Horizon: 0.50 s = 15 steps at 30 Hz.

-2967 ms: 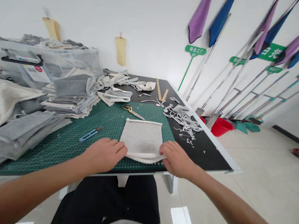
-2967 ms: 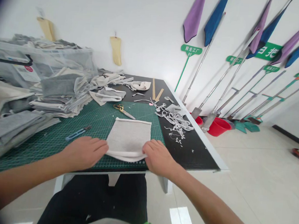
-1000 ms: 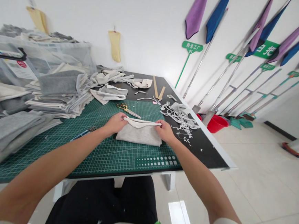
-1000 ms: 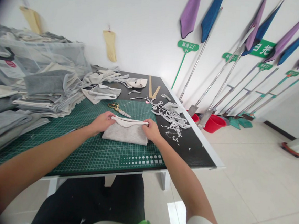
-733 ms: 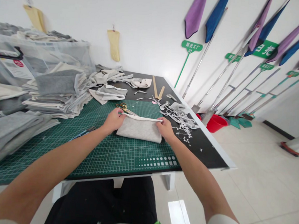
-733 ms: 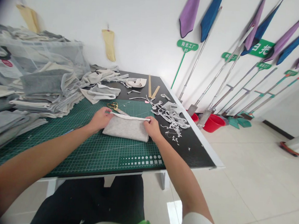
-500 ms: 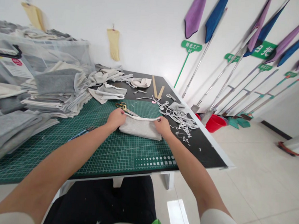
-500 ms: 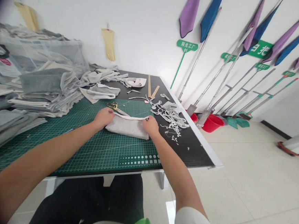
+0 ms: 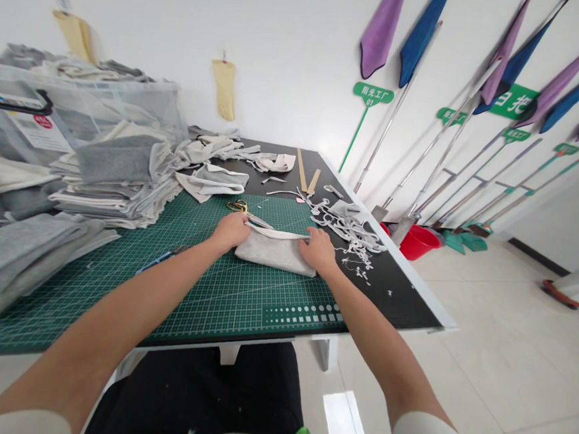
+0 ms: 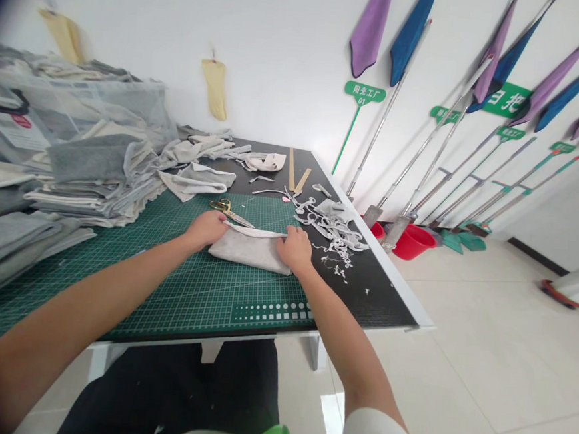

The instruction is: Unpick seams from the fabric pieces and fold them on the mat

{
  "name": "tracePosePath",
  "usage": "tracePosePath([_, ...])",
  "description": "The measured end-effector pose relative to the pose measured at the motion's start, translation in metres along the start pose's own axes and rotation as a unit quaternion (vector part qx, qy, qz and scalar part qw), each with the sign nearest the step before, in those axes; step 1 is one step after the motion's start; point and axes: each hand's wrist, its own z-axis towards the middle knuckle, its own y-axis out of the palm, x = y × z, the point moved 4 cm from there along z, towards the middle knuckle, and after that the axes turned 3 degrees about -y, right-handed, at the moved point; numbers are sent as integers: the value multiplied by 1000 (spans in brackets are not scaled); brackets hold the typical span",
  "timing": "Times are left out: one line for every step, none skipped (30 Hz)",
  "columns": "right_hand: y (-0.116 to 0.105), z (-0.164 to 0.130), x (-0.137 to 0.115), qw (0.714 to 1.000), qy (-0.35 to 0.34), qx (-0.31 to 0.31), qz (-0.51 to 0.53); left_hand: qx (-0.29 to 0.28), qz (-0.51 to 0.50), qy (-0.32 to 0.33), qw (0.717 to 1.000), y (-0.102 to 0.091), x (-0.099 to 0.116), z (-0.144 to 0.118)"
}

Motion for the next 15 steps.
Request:
tracePosePath([0,1,-3,1000,-16,-5,-8,-1,3,3,1000,0,2,0])
tracePosePath([1,1,-5,999,-29,-12,-15,-1,5,4,1000,1,3,-1])
tracePosePath([2,3,-6,999,-40,-19,-21,1,9,4,1000,1,4,-1])
tracePosePath([2,4,-7,998,-48,-27,-26,3,13,1,1000,2,4,-1])
tracePosePath([3,5,-8,998,-54,-32,-32,7,17,-4,1000,3,4,-2])
tracePosePath([3,7,-8,997,-58,-35,-38,10,20,-9,1000,4,3,-2])
tracePosePath([3,8,-7,996,-61,-37,-44,13,24,-15,1000,5,2,-2])
tracePosePath([2,10,-7,996,-66,-40,-50,15,27,-20,999,6,1,-1])
tracePosePath([2,11,-7,995,-71,-44,-55,15,30,-23,999,7,0,-1])
tracePosePath([1,13,-7,994,-78,-51,-59,14,33,-26,999,8,0,0])
tracePosePath([0,15,-7,993,-85,-60,-63,12,37,-27,999,9,-1,0])
tracePosePath([0,17,-7,991,-91,-71,-66,9,40,-27,999,10,-1,1])
tracePosePath([-1,20,-8,989,-97,-83,-69,7,43,-25,999,10,0,2])
tracePosePath([-1,23,-8,988,-101,-95,-71,6,45,-22,999,10,0,2])
tracePosePath([-3,25,-9,986,-105,-105,-73,5,47,-18,999,9,1,2])
